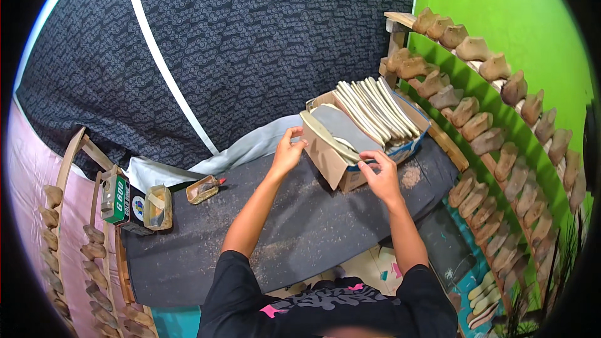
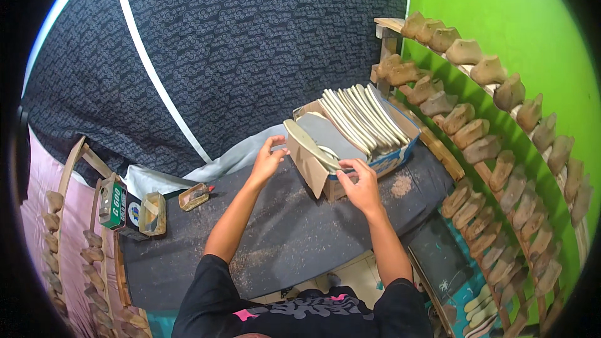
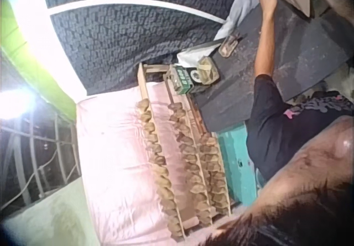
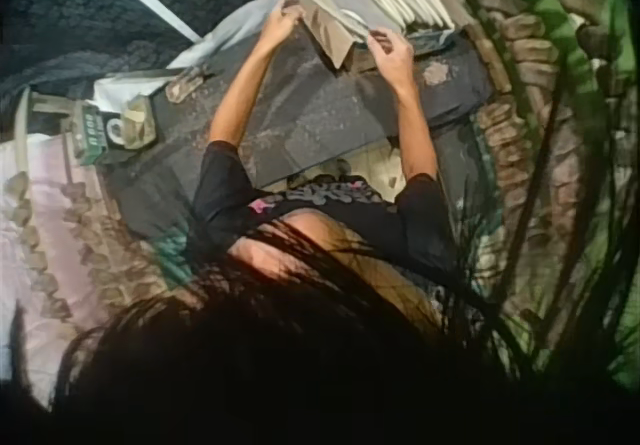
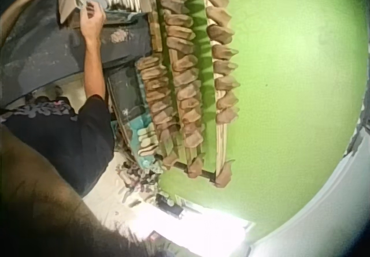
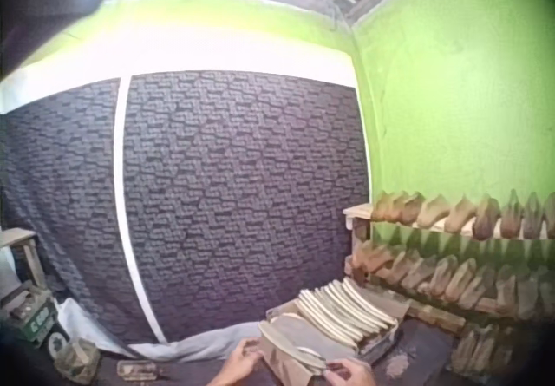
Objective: Applying adhesive to shoe insoles using a brush in a manufacturing setting.
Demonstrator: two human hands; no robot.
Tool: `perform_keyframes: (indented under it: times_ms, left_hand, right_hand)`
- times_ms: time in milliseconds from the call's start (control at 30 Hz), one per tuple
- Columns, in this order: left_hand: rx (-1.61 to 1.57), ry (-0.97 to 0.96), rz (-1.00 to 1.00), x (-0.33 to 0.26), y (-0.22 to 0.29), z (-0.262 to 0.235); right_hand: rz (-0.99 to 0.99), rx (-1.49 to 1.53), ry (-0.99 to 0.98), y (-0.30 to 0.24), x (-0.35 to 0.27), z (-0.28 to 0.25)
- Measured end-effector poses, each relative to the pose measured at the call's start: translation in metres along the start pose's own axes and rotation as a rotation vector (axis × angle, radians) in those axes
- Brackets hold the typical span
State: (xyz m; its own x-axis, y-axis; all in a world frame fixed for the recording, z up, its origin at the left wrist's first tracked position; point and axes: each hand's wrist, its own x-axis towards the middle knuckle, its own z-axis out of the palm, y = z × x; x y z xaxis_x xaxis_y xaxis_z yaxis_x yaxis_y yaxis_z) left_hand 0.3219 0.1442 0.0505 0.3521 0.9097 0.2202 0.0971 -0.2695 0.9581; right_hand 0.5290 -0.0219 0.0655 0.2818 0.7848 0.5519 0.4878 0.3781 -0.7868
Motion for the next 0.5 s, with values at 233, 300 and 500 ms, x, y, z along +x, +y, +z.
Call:
perform_keyframes:
  times_ms: [233,300,500]
  left_hand:
    - [0.024,0.054,-0.078,0.042,0.000,0.026]
    - [0.041,0.104,-0.088,0.047,-0.004,0.030]
    - [-0.049,0.137,-0.117,0.053,0.002,0.037]
  right_hand:
    - [-0.078,-0.063,-0.144,0.033,0.048,0.012]
    - [-0.033,-0.018,-0.198,0.039,0.053,0.013]
    - [0.001,-0.204,-0.424,0.046,0.062,0.010]
